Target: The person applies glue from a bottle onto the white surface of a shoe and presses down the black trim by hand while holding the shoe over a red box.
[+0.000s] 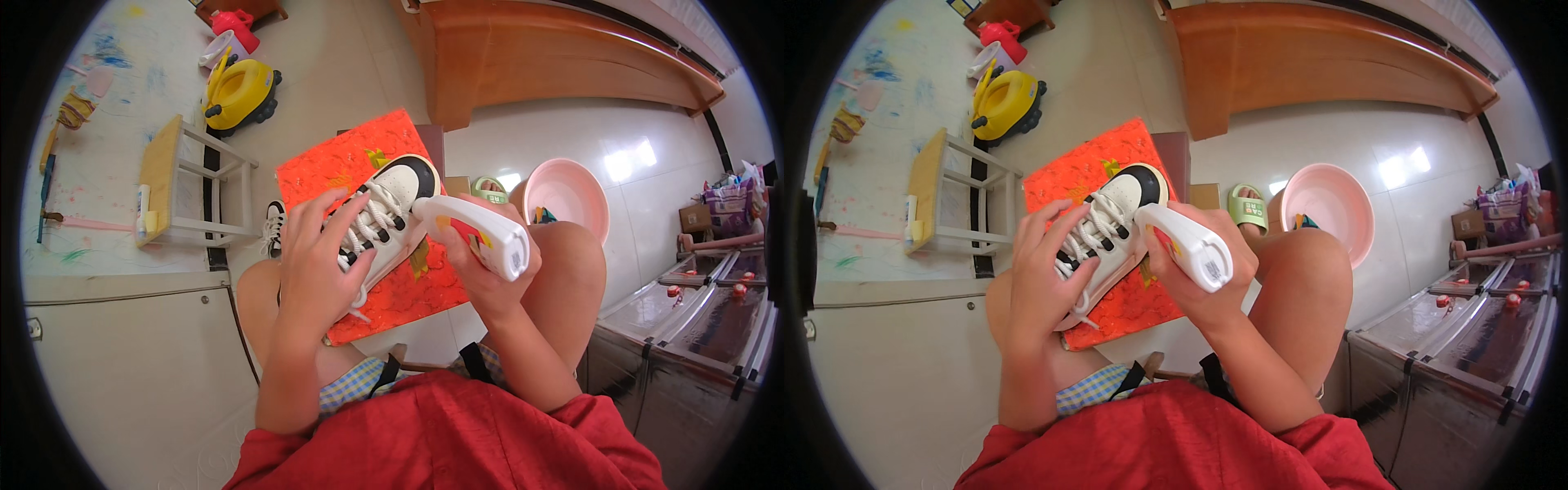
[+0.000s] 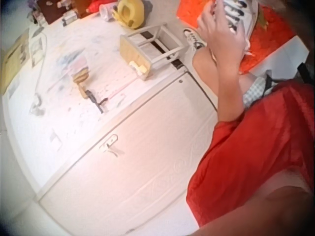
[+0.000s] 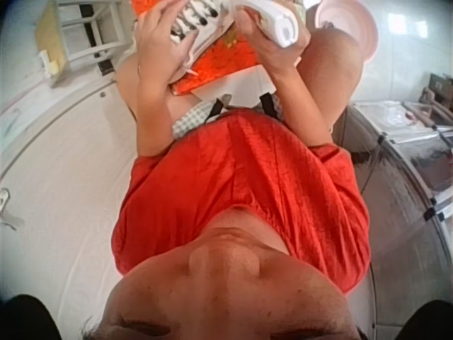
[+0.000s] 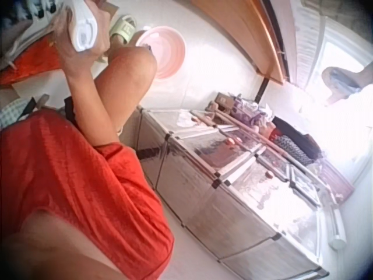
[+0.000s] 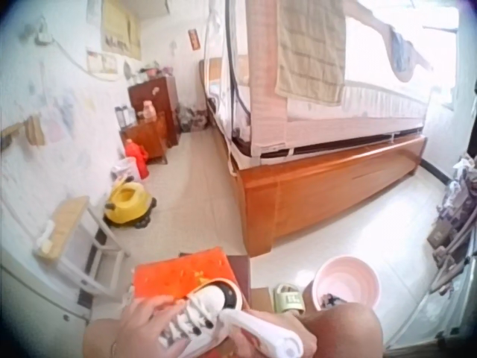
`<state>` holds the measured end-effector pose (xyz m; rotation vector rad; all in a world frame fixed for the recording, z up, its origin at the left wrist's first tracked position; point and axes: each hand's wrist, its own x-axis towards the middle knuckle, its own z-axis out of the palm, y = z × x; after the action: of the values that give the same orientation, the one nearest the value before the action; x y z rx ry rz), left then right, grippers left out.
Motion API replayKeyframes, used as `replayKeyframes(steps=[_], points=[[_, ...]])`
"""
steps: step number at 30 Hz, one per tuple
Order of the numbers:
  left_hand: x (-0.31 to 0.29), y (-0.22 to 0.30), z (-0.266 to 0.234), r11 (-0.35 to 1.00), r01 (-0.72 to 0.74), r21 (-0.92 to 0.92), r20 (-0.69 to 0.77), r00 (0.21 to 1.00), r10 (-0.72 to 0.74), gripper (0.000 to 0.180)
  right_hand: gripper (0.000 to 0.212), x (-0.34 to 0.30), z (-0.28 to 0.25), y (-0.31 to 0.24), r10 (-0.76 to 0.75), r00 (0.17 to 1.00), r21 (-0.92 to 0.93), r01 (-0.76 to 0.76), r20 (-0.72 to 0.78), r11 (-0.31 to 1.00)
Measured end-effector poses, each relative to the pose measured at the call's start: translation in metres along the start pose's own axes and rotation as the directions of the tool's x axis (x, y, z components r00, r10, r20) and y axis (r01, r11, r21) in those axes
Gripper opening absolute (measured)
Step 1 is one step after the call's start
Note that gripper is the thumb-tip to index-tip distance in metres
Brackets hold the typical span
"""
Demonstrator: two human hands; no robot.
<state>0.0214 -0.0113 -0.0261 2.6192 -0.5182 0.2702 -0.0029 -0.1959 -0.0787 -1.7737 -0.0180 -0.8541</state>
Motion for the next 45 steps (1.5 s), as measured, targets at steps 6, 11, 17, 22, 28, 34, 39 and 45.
replayKeyframes(steps=[6, 11, 17, 22, 28, 34, 39, 45], points=[[-0.021, -0.020, -0.028, 0.926, -0.378, 0.010, -0.006, 0.926, 0.378, 0.032, 0.028, -0.003, 0.003, 0.002, 0.161, 0.986, 0.151, -0.164, 0.032, 0.975], [-0.024, -0.007, -0.031, 0.951, -0.308, 0.040, -0.016, 0.951, 0.308, 0.027, 0.028, -0.005, 0.003, 0.001, 0.165, 0.986, 0.156, -0.166, 0.017, 0.974], [-0.004, 0.029, -0.012, 0.989, -0.056, 0.139, 0.047, 0.998, 0.050, 0.034, 0.027, -0.004, 0.001, 0.000, 0.236, 0.970, 0.225, -0.243, 0.056, 0.944], [0.014, 0.019, -0.005, 0.974, -0.071, 0.213, 0.135, 0.990, 0.042, 0.038, 0.027, -0.002, 0.001, -0.001, 0.222, 0.973, 0.208, -0.229, 0.059, 0.951], [0.023, 0.015, 0.005, 0.938, -0.256, 0.235, 0.197, 0.957, 0.211, 0.049, 0.028, -0.004, 0.002, 0.004, 0.210, 0.977, 0.214, -0.211, 0.025, 0.954], [0.046, 0.013, 0.004, 0.982, -0.122, 0.146, 0.346, 0.936, 0.065, 0.033, 0.027, 0.003, -0.008, -0.003, 0.346, 0.937, 0.254, -0.345, 0.042, 0.904], [0.044, 0.002, 0.001, 0.972, -0.219, 0.085, 0.334, 0.925, 0.179, 0.033, 0.024, -0.001, 0.002, 0.004, 0.245, 0.969, 0.269, -0.234, -0.007, 0.934], [0.050, -0.012, 0.003, 0.913, -0.398, 0.085, 0.333, 0.875, 0.350, 0.036, 0.025, 0.001, 0.002, 0.006, 0.243, 0.970, 0.240, -0.240, 0.014, 0.941]])
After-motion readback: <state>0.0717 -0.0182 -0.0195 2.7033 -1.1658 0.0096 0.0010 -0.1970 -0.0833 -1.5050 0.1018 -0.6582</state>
